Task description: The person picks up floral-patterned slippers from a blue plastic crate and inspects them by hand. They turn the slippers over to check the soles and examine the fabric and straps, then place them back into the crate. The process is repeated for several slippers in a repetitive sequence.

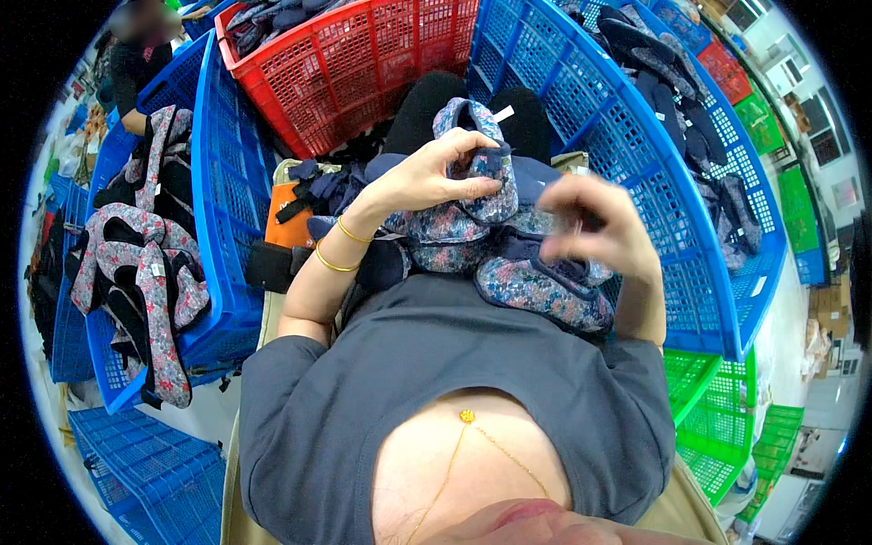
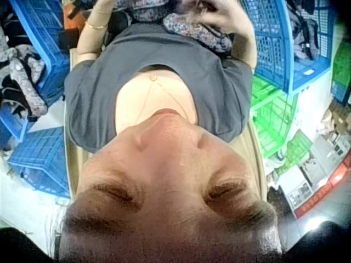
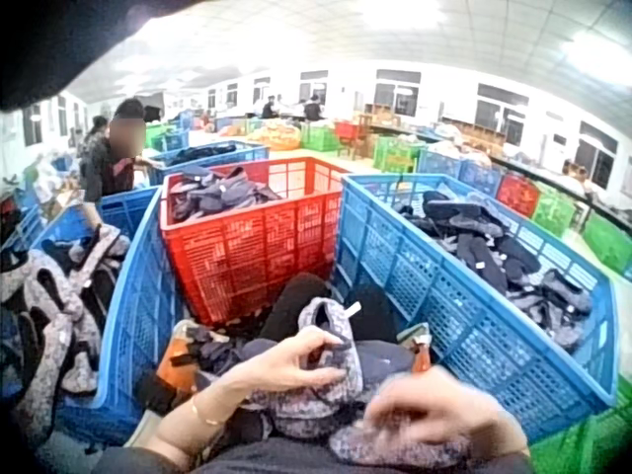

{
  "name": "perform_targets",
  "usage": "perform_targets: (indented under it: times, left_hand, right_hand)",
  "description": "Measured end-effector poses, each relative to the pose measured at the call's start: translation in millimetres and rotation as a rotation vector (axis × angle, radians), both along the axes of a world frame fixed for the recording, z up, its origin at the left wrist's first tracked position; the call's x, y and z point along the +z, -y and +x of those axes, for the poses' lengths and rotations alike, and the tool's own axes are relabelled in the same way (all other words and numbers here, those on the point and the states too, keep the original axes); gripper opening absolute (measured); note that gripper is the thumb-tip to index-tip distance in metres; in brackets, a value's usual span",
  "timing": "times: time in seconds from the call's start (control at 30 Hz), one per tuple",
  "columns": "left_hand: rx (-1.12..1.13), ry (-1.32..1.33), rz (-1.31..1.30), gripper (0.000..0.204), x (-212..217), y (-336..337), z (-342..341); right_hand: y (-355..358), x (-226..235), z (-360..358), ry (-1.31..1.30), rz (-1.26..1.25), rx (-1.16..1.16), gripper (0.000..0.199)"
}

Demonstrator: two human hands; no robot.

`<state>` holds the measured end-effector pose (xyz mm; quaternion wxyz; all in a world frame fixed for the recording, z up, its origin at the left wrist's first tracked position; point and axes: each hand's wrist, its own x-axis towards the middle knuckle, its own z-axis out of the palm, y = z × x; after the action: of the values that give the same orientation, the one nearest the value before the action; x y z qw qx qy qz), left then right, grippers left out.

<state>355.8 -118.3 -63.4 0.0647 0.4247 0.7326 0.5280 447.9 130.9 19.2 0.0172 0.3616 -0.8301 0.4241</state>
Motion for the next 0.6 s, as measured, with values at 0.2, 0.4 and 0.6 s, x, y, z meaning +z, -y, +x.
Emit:
perform_targets:
  times: [0.2, 0.4, 0.6]
  left_hand:
    - [-0.088, 0.074, 0.209, 0.052, 1, -7, -1]
    - [-0.089, 0.129, 0.113, 0.056, 4, 6, 1]
    - [-0.098, 0.273, 0.110, 0.055, 0, 10, -1]
  right_hand:
    - [-13, -30, -19, -0.146, 0.062, -0.241, 0.048]
    - [-23, -59, -20, -0.331, 0.146, -0.137, 0.031]
    - [-21, -76, -30, -0.574, 0.153, -0.013, 0.035]
